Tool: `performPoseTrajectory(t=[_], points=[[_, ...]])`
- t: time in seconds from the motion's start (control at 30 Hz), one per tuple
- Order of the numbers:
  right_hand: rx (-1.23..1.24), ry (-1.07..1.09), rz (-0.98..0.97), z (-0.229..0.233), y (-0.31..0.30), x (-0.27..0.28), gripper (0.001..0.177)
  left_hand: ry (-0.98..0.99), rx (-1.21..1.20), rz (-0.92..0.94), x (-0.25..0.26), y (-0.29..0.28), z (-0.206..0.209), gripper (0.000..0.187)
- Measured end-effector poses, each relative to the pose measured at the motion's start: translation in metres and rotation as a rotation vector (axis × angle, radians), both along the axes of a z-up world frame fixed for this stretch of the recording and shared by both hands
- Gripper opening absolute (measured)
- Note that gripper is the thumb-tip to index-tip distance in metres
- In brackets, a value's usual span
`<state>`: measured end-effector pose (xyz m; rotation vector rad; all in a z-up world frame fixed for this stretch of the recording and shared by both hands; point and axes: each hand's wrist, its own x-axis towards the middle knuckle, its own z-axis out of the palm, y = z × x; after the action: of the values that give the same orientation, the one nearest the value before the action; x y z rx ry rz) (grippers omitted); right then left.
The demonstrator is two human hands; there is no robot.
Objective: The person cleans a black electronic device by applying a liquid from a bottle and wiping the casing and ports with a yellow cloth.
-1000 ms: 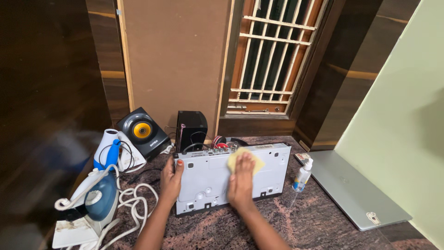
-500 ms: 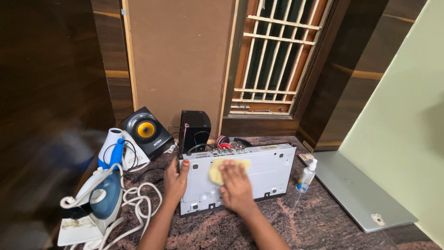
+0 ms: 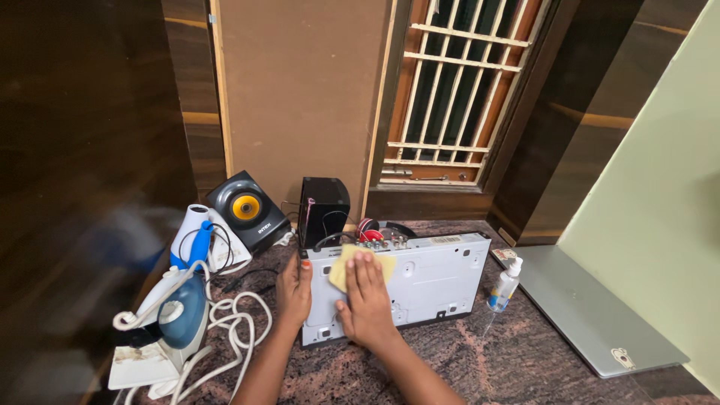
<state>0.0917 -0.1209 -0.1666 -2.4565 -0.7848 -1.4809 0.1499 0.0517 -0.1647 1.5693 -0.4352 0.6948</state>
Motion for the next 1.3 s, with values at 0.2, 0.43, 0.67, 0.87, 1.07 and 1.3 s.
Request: performPoseTrajectory(t=[0.2, 0.43, 0.67, 0.87, 1.07, 1.3], points=[[0.153, 0.055, 0.03, 0.074, 0.045, -0.021, 0.048, -0.018, -0.004, -0.002, 0.003, 0.0, -0.005, 0.066], [0.284, -0.067, 0.182, 0.072, 0.042, -0.025, 0.027, -0.112, -0.036, -0.024, 0.004, -0.006, -0.014, 0.078], [0.214, -0.188, 0.28, 0.065, 0.029, -0.026, 0.035, -0.088, -0.027, -0.006, 0.014, -0.011, -0.026, 0.078], [0.042, -0.073, 0.265, 0.089, 0.053, -0.032, 0.038, -0.16, -0.054, -0.048, 0.016, -0.011, -0.026, 0.059], [0.049, -0.052, 0.282, 0.095, 0.048, -0.033, 0.039, -0.078, -0.061, -0.072, 0.011, -0.011, -0.017, 0.054], [0.093, -0.149, 0.2, 0.08, 0.021, -0.022, 0.032, -0.005, -0.039, -0.029, 0.012, -0.012, -0.017, 0.075]])
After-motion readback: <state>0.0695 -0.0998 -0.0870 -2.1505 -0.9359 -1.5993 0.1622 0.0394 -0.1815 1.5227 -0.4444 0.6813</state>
